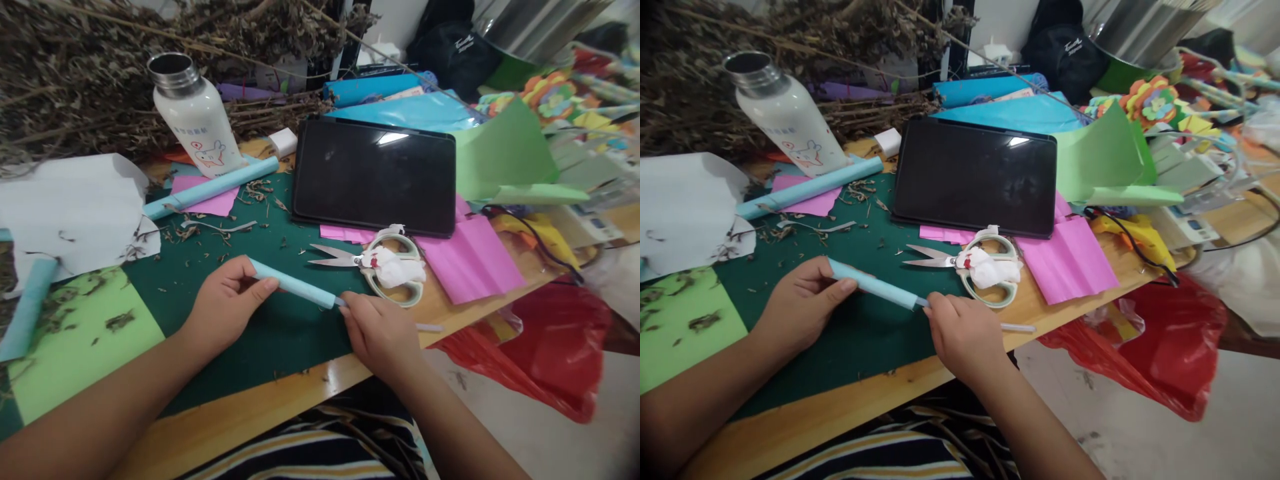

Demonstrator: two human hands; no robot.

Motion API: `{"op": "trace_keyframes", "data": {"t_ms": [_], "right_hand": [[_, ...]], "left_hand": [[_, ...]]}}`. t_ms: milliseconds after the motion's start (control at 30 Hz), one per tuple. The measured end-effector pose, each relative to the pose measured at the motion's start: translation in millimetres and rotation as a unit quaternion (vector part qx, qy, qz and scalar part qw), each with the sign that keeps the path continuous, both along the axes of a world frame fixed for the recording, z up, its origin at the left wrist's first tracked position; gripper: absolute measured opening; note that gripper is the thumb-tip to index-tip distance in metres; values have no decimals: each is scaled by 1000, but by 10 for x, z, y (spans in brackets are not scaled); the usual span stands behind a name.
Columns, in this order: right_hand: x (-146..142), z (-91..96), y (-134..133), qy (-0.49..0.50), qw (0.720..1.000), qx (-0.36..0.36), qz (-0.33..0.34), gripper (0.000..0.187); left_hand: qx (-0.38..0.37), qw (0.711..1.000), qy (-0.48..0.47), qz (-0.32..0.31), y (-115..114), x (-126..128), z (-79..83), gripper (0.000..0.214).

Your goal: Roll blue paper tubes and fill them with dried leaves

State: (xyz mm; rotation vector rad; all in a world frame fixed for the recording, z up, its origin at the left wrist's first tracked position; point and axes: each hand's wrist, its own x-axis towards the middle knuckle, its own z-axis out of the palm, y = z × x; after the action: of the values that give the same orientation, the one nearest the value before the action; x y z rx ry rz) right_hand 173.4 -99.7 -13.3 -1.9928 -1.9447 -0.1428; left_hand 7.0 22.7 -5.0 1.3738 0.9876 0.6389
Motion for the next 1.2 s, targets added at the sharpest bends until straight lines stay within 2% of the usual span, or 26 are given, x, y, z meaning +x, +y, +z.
{"op": "trace_keyframes", "data": {"t_ms": [167, 300, 433, 567, 733, 800, 967, 1133, 1200], "right_hand": [[-15, 1, 10, -15, 1000, 9, -9, 29], [-12, 14, 8, -16, 1000, -4, -14, 28], [-4, 28, 20, -18, 1000, -23, -5, 28], [3, 40, 15, -7, 999, -32, 10, 28], [11, 27, -5, 17, 999, -24, 14, 27], [12, 21, 0, 14, 999, -31, 12, 27], [13, 28, 20, -10, 997, -68, 37, 28], [16, 25, 21, 0, 998, -59, 29, 30], [18, 23, 23, 1, 997, -66, 32, 29]], "left_hand": [[62, 994, 82, -26, -47, 11, 59, 15], [63, 992, 104, -34, -82, 62, 130, 10], [52, 993, 94, -39, -92, 96, 188, 10], [28, 996, 63, -48, -67, 78, 138, 10], [-33, 998, -42, 24, 3, 21, 25, 20], [-29, 999, -33, 28, 14, 4, 29, 21], [-22, 999, 26, -27, -6, -10, 64, 19], [-51, 998, -28, 18, 34, -16, 36, 21], [-51, 999, -16, 9, 37, -1, 45, 20]]}}
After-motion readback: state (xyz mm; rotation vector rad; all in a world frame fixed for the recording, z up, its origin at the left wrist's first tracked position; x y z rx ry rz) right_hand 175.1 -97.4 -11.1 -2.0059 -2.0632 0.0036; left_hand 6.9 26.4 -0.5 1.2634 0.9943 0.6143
